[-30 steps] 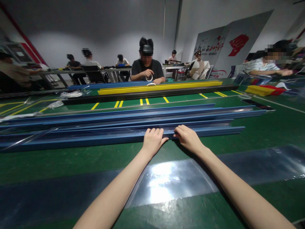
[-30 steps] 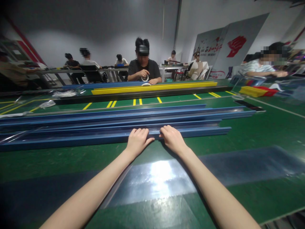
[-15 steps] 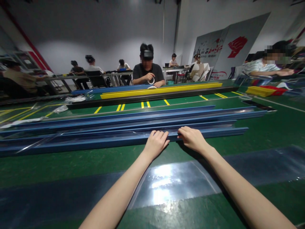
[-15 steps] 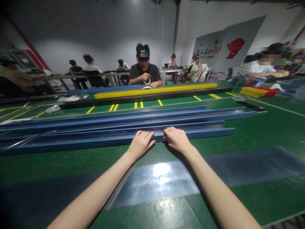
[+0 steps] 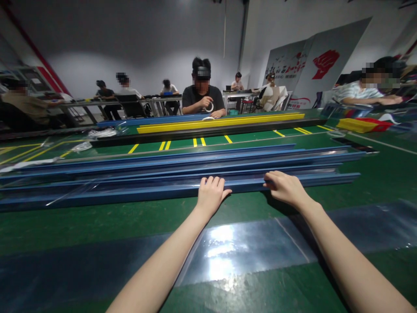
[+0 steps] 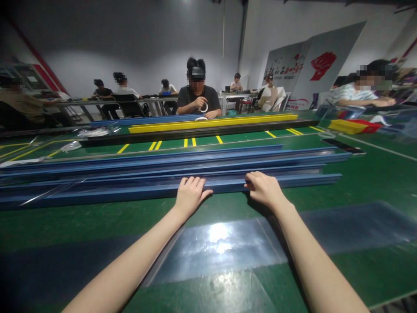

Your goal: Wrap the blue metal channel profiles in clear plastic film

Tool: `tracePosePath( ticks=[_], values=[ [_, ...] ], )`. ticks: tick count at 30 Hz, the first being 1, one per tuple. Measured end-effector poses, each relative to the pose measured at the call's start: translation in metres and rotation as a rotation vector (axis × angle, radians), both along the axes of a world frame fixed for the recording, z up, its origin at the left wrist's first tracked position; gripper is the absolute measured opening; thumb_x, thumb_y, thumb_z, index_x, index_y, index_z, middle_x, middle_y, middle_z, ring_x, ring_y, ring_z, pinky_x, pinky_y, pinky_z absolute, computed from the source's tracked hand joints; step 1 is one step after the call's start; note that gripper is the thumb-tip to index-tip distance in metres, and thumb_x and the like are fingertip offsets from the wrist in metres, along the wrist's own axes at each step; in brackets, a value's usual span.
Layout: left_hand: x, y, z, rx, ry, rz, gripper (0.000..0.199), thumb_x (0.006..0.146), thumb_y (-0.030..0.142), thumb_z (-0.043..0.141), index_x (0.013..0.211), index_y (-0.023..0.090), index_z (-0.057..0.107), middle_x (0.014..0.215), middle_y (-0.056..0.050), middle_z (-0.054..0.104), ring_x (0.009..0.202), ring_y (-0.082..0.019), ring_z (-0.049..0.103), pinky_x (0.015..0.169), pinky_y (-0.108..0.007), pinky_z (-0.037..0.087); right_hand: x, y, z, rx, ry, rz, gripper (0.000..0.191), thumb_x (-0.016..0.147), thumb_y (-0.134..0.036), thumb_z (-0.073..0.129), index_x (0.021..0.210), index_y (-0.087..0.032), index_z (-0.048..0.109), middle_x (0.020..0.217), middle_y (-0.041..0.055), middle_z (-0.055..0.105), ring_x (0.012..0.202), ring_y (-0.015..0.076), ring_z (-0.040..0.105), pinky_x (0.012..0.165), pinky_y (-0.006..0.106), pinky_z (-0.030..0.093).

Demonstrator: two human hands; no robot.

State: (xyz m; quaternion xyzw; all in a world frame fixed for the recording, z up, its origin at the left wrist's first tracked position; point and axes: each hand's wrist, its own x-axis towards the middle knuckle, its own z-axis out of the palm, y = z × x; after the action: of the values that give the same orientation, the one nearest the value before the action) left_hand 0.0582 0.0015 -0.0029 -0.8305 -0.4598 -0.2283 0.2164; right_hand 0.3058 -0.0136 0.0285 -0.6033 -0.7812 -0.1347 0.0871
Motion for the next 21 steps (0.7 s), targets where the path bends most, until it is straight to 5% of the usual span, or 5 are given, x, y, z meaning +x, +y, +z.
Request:
tracePosePath(
  ticks=[10, 14, 21],
  values=[
    [0.002, -0.001, 0.001, -0.021, -0.004, 0.009, 0.032, 0.078, 0.048, 0.052, 0.085, 0.016, 0.055, 0.08, -0.004, 0.061, 0.079, -0.02, 0.052, 0.07, -0.033, 0.03, -0.027, 0.001, -0.009, 0.086, 0.01, 0.13, 0.032, 0.085, -0.045, 0.037, 0.084, -0.018, 0.054, 0.083, 0.006, 0.061, 0.079, 0.0193, 0.054, 0.066, 0.028, 0.035],
    [0.002, -0.001, 0.001, -0.023, -0.008, 0.003, 0.032, 0.079, 0.047, 0.052, 0.085, 0.016, 0.055, 0.08, -0.005, 0.061, 0.078, -0.02, 0.052, 0.07, -0.033, 0.03, -0.046, 0.005, -0.018, 0.12, 0.097, 0.23, 0.03, 0.087, -0.042, 0.035, 0.085, -0.018, 0.053, 0.081, 0.0065, 0.059, 0.079, 0.0188, 0.052, 0.068, 0.027, 0.035],
    [0.001, 0.0, 0.002, -0.053, -0.005, -0.038, 0.03, 0.081, 0.046, 0.049, 0.086, 0.016, 0.055, 0.081, -0.004, 0.061, 0.078, -0.02, 0.053, 0.071, -0.033, 0.031, -0.049, 0.007, -0.015, 0.129, 0.06, 0.209, 0.024, 0.087, -0.037, 0.039, 0.079, -0.019, 0.052, 0.078, 0.0049, 0.057, 0.075, 0.0168, 0.052, 0.06, 0.025, 0.031]
  ],
)
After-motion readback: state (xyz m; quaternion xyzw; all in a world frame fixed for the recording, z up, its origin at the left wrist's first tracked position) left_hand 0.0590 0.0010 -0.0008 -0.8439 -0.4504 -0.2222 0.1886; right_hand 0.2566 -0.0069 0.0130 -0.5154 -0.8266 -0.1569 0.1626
